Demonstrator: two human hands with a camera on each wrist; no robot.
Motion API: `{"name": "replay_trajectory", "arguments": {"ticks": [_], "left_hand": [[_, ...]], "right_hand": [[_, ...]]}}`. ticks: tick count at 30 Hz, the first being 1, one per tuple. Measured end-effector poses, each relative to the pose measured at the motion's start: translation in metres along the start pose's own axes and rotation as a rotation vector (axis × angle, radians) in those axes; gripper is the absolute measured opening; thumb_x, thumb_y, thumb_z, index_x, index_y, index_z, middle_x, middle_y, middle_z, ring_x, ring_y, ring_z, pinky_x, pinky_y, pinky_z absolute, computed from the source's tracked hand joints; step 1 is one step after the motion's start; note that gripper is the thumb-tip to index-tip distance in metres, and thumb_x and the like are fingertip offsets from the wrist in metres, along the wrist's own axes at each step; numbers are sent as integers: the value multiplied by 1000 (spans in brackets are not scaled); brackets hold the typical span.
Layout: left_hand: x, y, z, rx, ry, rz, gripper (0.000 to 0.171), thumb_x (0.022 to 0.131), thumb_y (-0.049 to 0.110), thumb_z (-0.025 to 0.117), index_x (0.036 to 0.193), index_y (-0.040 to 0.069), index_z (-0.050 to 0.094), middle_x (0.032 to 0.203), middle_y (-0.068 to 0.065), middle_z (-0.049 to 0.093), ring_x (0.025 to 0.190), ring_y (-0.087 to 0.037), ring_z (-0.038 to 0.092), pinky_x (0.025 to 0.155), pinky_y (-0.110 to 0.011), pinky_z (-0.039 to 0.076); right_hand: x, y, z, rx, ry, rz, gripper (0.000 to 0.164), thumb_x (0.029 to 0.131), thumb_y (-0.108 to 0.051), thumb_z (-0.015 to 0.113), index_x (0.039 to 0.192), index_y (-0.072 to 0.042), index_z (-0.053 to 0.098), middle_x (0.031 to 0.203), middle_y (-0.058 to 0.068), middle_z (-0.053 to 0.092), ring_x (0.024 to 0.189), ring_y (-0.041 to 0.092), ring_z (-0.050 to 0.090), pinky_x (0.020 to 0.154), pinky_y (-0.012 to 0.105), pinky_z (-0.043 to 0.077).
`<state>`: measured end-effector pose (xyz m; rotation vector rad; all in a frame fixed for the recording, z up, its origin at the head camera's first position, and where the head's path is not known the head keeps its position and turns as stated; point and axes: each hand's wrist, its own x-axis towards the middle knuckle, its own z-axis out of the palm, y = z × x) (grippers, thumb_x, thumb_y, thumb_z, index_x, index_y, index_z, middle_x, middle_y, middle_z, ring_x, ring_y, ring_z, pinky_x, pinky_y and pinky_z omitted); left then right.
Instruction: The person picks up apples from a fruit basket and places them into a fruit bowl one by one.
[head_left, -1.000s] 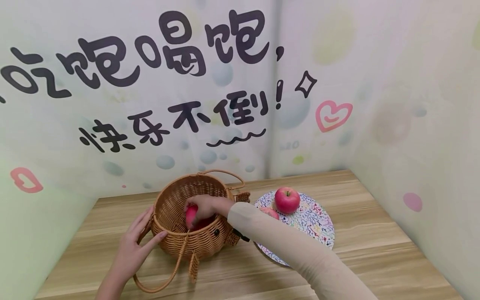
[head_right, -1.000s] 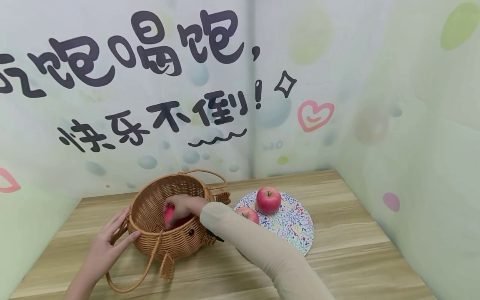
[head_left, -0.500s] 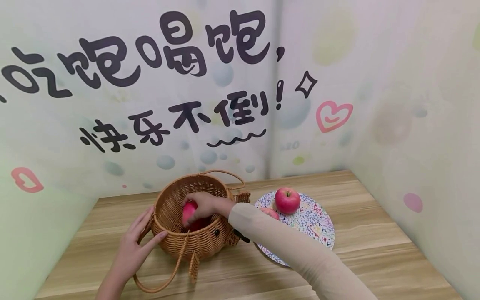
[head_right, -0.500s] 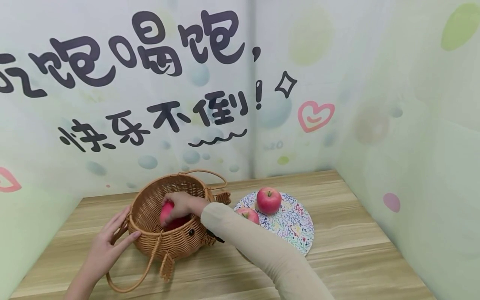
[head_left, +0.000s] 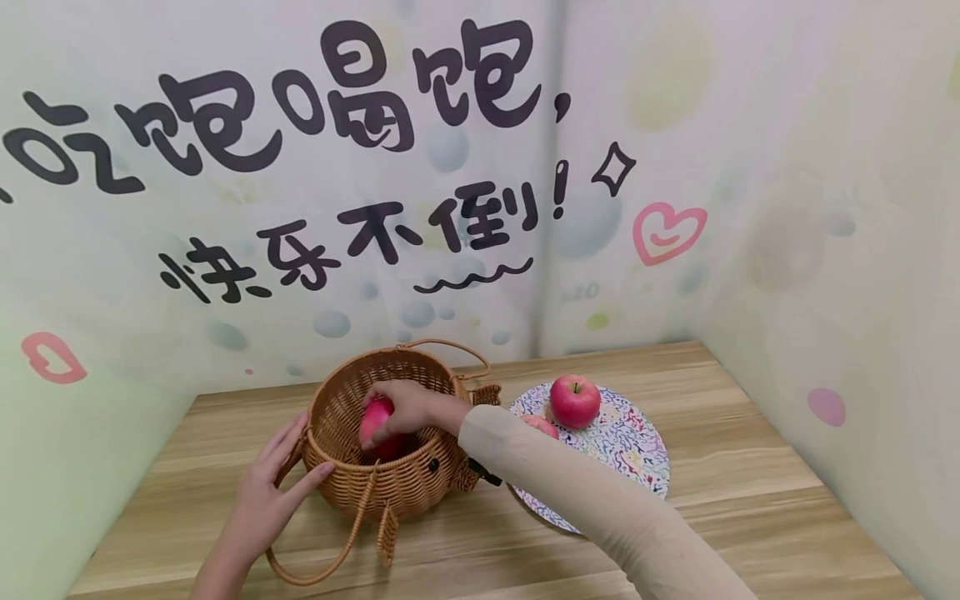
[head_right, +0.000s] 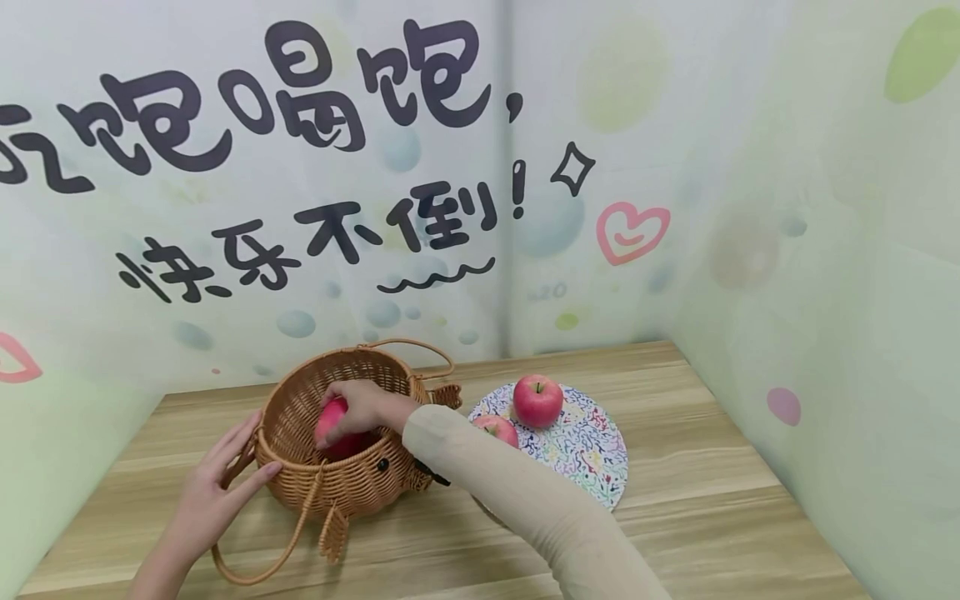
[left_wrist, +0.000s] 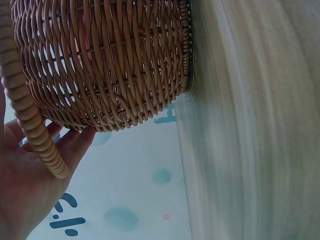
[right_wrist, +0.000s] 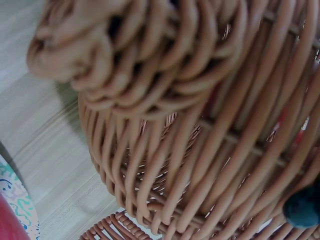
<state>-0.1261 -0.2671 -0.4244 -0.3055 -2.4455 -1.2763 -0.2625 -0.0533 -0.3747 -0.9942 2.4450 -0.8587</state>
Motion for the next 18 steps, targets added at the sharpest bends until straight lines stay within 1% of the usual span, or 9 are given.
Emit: {"name": "replay_trajectory", "arguments": {"ticks": [2,4,9,10,12,14,16,18], "left_hand": [[0,0,0,3,0,-1,76,95,3,78,162,4,42,162,-28,40,142,-35,47,99,0,38],[0,0,0,14,-2,-10,76,95,4,78,162,4,42,162,-28,40,141,-41,45,98,0,37],[0,1,-1,29,-4,-22,76,95,5,78,162,4,42,162,-28,40,141,-44,45,98,1,36],[0,1,0,22,-2,-19,76,95,4,78,162,4,42,162,-28,40,138,-51,44,98,1,36],[0,0,0,20,-1,-16,76,95,4,78,162,4,42,162,-28,40,138,-51,44,98,1,37],[0,0,0,13,1,-10,76,95,3,78,162,5,42,161,-28,41,138,-46,45,98,0,38],[0,0,0,15,2,-8,76,95,4,78,162,6,42,161,-27,41,141,-26,49,98,0,38],[0,-1,0,13,2,-3,76,95,5,78,162,7,42,161,-27,42,139,-4,46,99,-1,38]], "right_hand": [[1,0,1,7,8,-1,60,86,-26,90,136,-9,64,132,11,65,102,14,61,79,19,53],[1,1,1,14,16,-1,59,86,-26,90,136,-9,64,132,11,65,102,14,61,79,20,53],[2,1,1,26,29,-7,59,86,-25,90,136,-8,63,132,12,65,102,15,62,79,19,54],[2,1,1,26,31,-10,59,86,-25,90,136,-7,63,132,12,65,103,15,62,79,19,54],[2,1,1,21,35,-13,59,86,-25,90,136,-7,63,132,12,65,103,15,62,79,19,53],[3,1,0,19,40,-13,59,86,-25,90,136,-7,63,133,12,65,103,15,62,79,19,53],[3,1,0,16,46,-13,59,86,-25,90,135,-7,63,132,12,65,103,15,62,79,19,54],[3,0,0,13,49,-14,59,86,-26,90,135,-7,63,132,12,65,103,15,62,79,19,54]]}}
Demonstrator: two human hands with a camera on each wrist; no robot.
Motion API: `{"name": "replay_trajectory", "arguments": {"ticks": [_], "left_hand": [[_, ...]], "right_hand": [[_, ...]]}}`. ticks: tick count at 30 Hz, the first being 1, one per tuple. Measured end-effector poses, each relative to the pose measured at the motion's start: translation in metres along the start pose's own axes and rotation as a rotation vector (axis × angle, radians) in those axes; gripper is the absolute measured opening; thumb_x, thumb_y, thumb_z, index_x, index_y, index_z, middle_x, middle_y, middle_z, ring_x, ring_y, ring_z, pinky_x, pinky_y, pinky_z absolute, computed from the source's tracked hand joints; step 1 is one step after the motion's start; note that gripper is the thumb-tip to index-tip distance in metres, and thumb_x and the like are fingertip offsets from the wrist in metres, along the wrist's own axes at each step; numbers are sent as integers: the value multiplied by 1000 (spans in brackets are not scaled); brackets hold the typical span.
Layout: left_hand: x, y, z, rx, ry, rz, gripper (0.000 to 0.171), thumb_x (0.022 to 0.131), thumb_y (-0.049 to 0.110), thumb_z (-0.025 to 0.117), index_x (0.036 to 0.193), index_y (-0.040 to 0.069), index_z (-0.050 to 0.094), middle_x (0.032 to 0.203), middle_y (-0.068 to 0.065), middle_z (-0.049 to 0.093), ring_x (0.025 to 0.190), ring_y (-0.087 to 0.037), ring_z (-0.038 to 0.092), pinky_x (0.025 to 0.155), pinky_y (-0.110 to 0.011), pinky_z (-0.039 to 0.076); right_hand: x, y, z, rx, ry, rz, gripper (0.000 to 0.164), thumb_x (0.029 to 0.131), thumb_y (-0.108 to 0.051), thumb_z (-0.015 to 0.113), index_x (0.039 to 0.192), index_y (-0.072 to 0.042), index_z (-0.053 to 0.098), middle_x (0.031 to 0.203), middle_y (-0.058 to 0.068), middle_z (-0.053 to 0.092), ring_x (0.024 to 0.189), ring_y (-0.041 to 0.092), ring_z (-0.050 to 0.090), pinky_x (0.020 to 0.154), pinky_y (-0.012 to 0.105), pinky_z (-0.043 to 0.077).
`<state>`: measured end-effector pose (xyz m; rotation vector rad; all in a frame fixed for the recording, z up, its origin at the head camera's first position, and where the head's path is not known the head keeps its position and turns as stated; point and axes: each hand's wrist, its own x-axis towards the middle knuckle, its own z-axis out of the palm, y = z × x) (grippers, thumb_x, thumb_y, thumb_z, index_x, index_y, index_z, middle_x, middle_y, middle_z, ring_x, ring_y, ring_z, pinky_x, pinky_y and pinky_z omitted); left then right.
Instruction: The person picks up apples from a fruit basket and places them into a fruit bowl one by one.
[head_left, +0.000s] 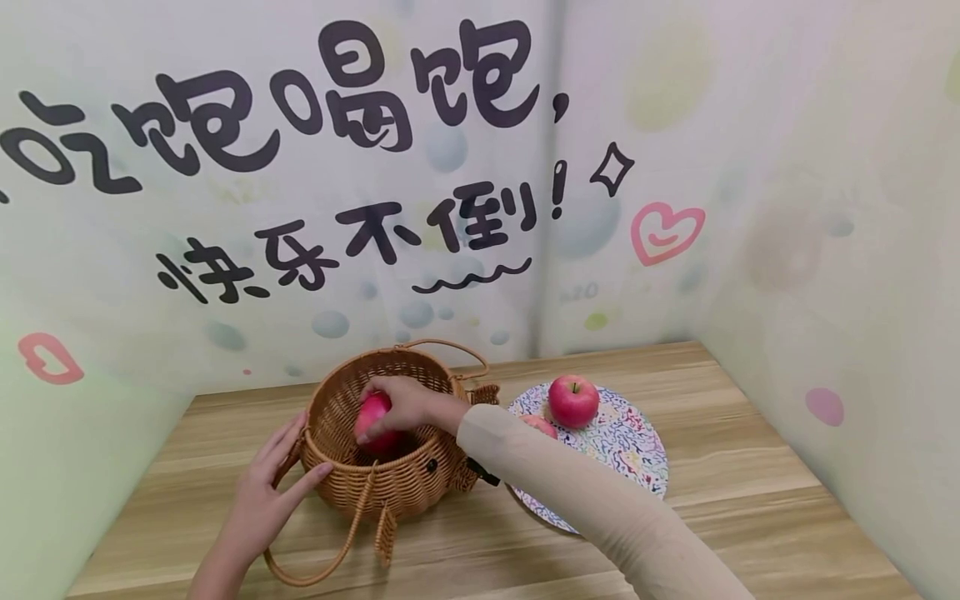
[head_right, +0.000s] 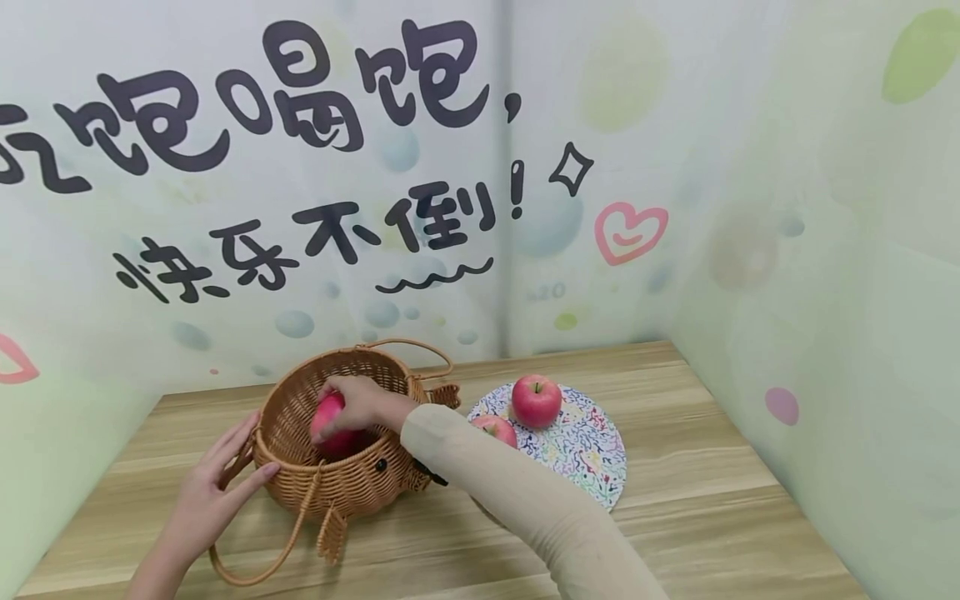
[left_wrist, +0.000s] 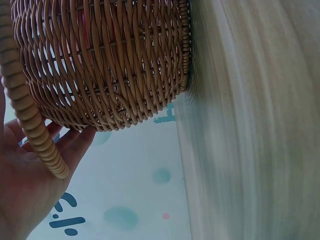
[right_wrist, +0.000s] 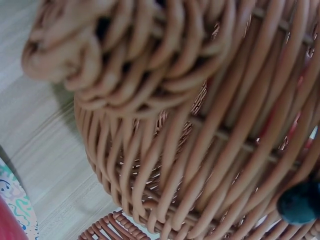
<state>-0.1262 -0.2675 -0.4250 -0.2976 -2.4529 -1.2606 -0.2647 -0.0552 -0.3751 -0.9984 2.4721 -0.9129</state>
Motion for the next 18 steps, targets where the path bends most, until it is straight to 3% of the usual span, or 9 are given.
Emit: {"name": "replay_trajectory", "arguments": {"ticks": [3,7,10,12,15,18], "left_hand": [[-1,0,0,-1,-5,-1,76,96,7,78,163,9,42,162,-27,41,132,15,37,99,0,38],[-1,0,-1,7,-14,-16,76,97,9,77,164,10,40,163,-26,40,143,-17,46,98,0,37],[-1,1,-1,17,-17,-26,76,97,10,77,164,10,40,163,-26,39,141,-40,44,98,0,37],[-1,1,-1,16,-17,-27,76,97,10,77,164,9,40,163,-26,39,144,-27,45,98,0,37],[-1,0,-1,6,-11,-18,76,96,7,78,163,7,41,163,-27,40,143,-19,45,99,0,37],[0,0,-1,0,-10,-15,76,96,5,78,162,4,41,162,-29,40,143,-24,46,98,1,37]], "right_hand": [[0,0,0,-4,4,2,59,86,-26,90,135,-8,63,132,11,65,104,15,62,79,19,54],[0,-1,-2,-1,8,5,57,87,-27,90,134,-10,63,133,10,65,104,14,61,79,18,53],[-1,-2,-3,-4,13,2,56,87,-27,90,133,-11,63,132,9,65,104,13,61,78,18,53],[-1,-2,-5,-11,16,2,56,87,-28,89,134,-11,63,132,9,64,105,13,60,78,18,53],[-2,-3,-8,-20,18,5,55,88,-29,89,134,-12,63,132,9,64,107,14,61,79,19,54],[-3,-3,-9,-25,21,10,55,88,-30,88,134,-13,62,135,9,64,111,16,62,80,20,54]]}}
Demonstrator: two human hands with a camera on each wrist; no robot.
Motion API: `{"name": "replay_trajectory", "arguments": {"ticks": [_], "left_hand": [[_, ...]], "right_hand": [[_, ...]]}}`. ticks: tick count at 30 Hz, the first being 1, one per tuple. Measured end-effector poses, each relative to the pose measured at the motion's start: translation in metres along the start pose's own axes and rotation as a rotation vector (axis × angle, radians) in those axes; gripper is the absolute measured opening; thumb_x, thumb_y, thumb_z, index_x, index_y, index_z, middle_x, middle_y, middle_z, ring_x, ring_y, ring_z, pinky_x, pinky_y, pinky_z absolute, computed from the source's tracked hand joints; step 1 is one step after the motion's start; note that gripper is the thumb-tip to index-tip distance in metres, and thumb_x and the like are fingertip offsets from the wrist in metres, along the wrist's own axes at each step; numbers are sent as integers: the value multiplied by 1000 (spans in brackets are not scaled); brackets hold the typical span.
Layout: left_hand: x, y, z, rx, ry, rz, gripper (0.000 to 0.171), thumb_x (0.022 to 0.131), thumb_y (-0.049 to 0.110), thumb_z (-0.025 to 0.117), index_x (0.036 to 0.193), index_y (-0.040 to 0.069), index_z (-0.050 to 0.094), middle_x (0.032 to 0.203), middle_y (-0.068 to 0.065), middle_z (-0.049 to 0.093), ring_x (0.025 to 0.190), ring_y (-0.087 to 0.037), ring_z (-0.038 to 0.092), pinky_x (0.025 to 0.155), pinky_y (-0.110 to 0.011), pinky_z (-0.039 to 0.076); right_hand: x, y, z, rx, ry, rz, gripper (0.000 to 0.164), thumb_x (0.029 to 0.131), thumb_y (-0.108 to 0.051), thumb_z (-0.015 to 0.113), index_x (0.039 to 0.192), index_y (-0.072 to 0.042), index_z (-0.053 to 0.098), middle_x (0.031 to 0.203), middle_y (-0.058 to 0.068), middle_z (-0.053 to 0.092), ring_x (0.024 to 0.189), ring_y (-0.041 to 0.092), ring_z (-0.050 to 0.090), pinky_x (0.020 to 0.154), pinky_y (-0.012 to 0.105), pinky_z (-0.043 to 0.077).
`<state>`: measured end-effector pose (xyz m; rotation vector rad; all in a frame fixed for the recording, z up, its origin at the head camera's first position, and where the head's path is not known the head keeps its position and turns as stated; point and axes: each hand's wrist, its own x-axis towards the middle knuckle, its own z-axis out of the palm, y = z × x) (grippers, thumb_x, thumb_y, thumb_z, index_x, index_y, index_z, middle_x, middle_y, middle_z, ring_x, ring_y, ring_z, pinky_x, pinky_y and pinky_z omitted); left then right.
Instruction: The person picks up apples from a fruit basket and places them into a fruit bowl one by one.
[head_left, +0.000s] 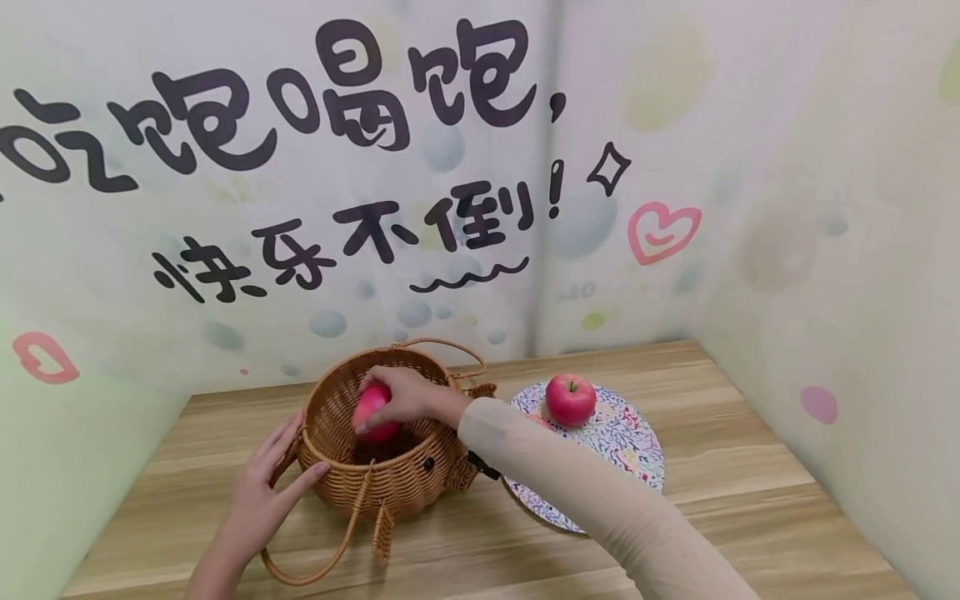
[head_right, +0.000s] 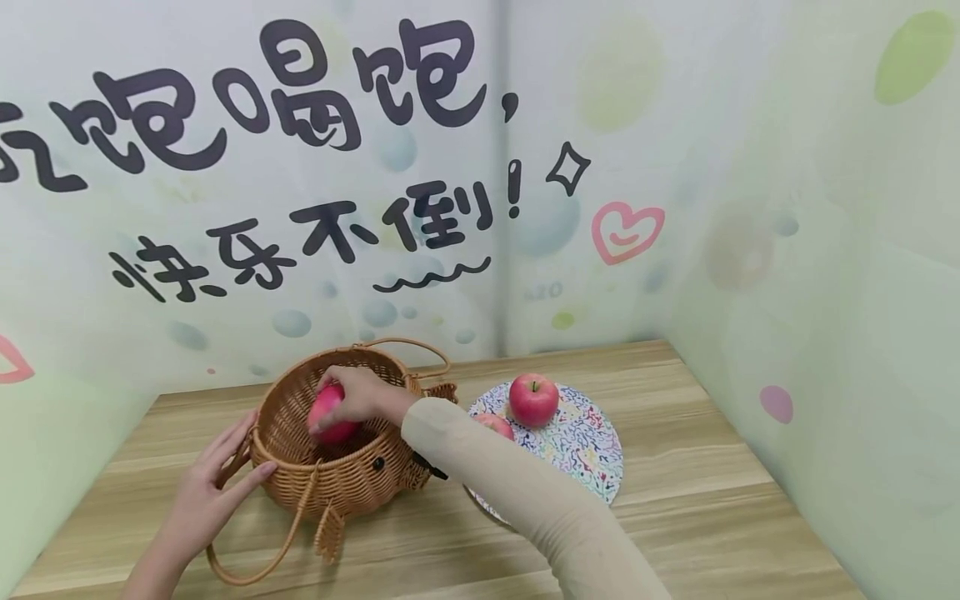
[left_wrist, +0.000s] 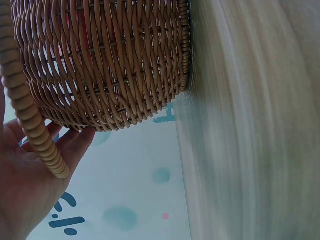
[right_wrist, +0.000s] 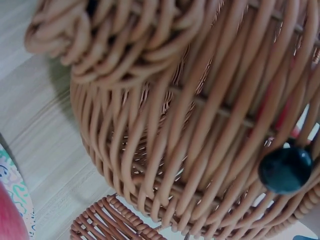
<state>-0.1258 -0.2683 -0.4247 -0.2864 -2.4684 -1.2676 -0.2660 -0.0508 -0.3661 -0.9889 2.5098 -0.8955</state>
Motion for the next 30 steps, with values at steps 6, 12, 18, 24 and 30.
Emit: {"name": "replay_trajectory", "arguments": {"ticks": [6,12,18,24,30], "left_hand": [[1,1,0,-3,-4,-9,76,95,4,77,162,3,40,162,-29,39,140,-43,45,98,1,37],[1,1,0,0,1,-2,76,96,5,78,162,4,41,161,-28,40,141,-25,48,98,0,38],[1,0,0,-2,4,1,76,95,4,78,162,4,41,162,-28,40,140,-34,47,98,0,38],[1,0,0,3,4,-6,76,95,3,78,162,3,41,162,-28,40,138,-46,45,98,0,37],[1,0,0,-1,9,2,76,95,3,78,161,3,42,161,-28,41,140,-14,49,98,0,38]], "right_hand": [[0,0,-2,9,5,-3,56,88,-30,88,135,-13,62,138,10,62,113,17,62,81,20,54],[-1,-2,-5,35,11,-6,55,88,-29,88,134,-14,62,134,10,64,107,15,62,79,20,54],[-1,-4,-8,48,16,-1,55,87,-30,89,133,-14,62,131,9,64,105,14,62,78,20,54],[-3,-7,-11,49,20,1,54,88,-30,88,134,-14,63,129,9,65,104,14,62,77,20,54],[-3,-9,-12,50,29,7,55,87,-30,89,133,-15,63,129,9,65,105,13,62,79,20,55]]}}
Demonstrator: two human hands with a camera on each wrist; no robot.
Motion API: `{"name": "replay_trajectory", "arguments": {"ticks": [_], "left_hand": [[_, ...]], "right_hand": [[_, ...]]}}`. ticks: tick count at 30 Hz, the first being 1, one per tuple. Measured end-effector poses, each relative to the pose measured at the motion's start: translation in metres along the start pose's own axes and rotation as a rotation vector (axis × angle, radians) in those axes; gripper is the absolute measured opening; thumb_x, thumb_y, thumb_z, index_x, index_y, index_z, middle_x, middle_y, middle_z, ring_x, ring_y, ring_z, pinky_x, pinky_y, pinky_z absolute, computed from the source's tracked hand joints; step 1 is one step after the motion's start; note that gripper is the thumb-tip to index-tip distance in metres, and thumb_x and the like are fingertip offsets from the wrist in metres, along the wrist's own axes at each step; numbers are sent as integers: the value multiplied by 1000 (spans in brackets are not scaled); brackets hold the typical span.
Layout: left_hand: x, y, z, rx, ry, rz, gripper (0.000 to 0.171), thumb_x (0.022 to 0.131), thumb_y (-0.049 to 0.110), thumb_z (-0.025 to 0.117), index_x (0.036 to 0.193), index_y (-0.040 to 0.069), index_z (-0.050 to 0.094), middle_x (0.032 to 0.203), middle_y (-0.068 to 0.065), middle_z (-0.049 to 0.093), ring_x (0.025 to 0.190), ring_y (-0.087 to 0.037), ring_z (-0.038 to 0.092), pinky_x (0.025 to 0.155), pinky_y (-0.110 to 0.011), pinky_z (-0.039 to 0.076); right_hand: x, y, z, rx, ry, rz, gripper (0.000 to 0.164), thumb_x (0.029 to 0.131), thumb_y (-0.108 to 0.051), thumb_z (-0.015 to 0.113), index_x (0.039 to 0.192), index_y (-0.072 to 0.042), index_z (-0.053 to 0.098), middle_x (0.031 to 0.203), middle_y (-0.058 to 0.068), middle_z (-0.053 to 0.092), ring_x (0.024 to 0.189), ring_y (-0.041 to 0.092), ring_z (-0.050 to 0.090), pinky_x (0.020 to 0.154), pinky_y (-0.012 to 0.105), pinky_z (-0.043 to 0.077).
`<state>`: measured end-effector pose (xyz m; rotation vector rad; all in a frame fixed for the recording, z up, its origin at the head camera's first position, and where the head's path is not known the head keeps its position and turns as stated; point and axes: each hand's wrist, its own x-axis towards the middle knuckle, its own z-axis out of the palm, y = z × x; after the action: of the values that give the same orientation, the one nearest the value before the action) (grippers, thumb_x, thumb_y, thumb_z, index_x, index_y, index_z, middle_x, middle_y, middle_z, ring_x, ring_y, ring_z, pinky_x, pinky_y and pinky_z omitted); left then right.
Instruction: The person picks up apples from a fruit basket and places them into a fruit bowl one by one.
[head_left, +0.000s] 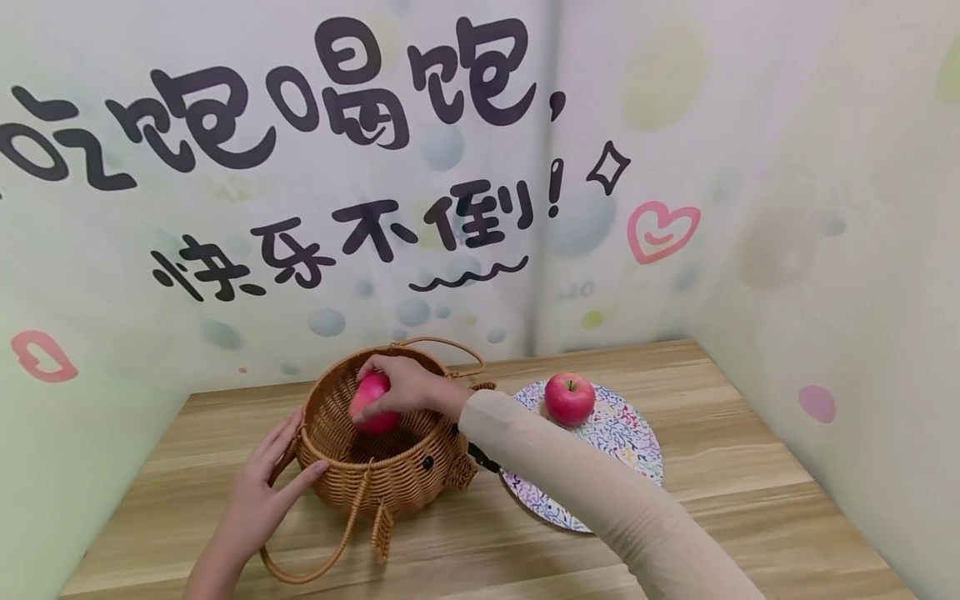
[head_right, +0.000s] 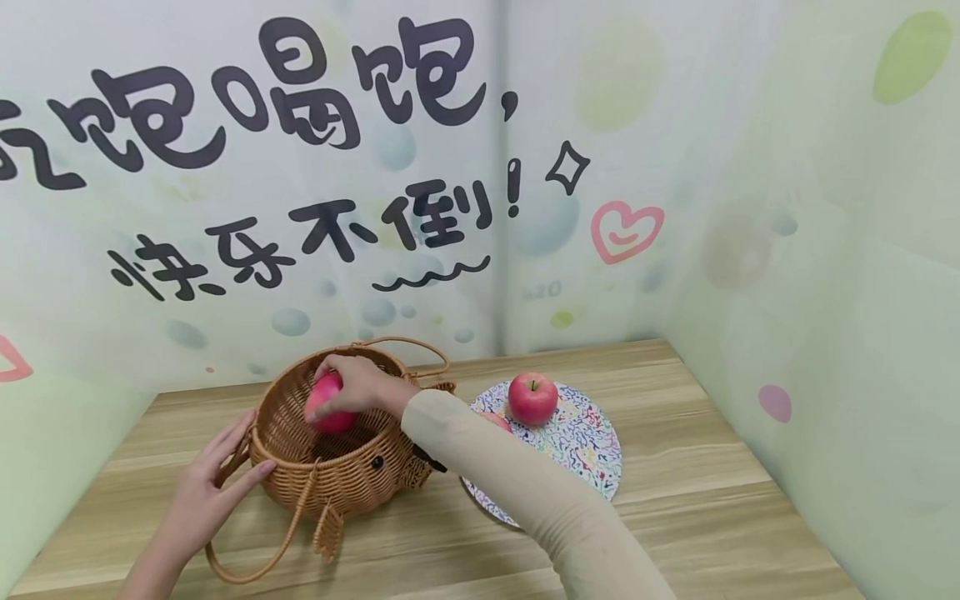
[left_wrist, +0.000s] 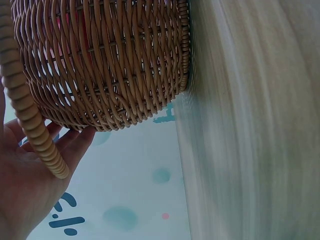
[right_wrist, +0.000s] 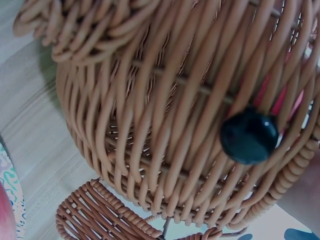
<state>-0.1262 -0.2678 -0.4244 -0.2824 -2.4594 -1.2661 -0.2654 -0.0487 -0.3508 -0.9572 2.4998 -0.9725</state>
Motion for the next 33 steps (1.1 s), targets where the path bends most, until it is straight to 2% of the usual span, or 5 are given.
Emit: {"name": "replay_trajectory", "arguments": {"ticks": [3,9,17,20,33], "left_hand": [[0,-1,0,-13,1,11,75,95,3,78,161,4,42,161,-28,41,131,16,38,98,0,38],[0,0,0,-13,-3,23,76,95,4,78,162,4,42,160,-28,42,128,22,34,99,0,38],[0,1,0,7,-3,9,76,95,3,78,161,3,42,161,-29,41,138,-45,46,98,1,37],[1,1,0,8,-6,1,76,95,3,78,161,3,42,162,-28,40,137,-48,45,98,1,37],[0,-1,0,-3,-8,20,76,96,6,78,163,6,41,161,-29,40,131,18,35,99,0,38]], "right_hand": [[1,0,-1,-3,1,1,55,87,-31,89,133,-15,63,129,9,65,106,14,61,80,20,55],[1,-1,-3,2,4,-7,53,87,-31,90,130,-15,63,128,8,64,106,13,61,81,20,55],[-1,-4,-7,-16,17,-20,55,87,-31,90,131,-13,63,130,9,64,108,16,62,83,21,55],[-1,-5,-8,-20,16,-18,56,87,-31,89,132,-13,63,131,8,64,109,15,62,83,21,55],[-2,-10,-15,-32,36,-20,58,87,-33,89,134,-13,63,130,7,66,111,16,62,87,22,55]]}}
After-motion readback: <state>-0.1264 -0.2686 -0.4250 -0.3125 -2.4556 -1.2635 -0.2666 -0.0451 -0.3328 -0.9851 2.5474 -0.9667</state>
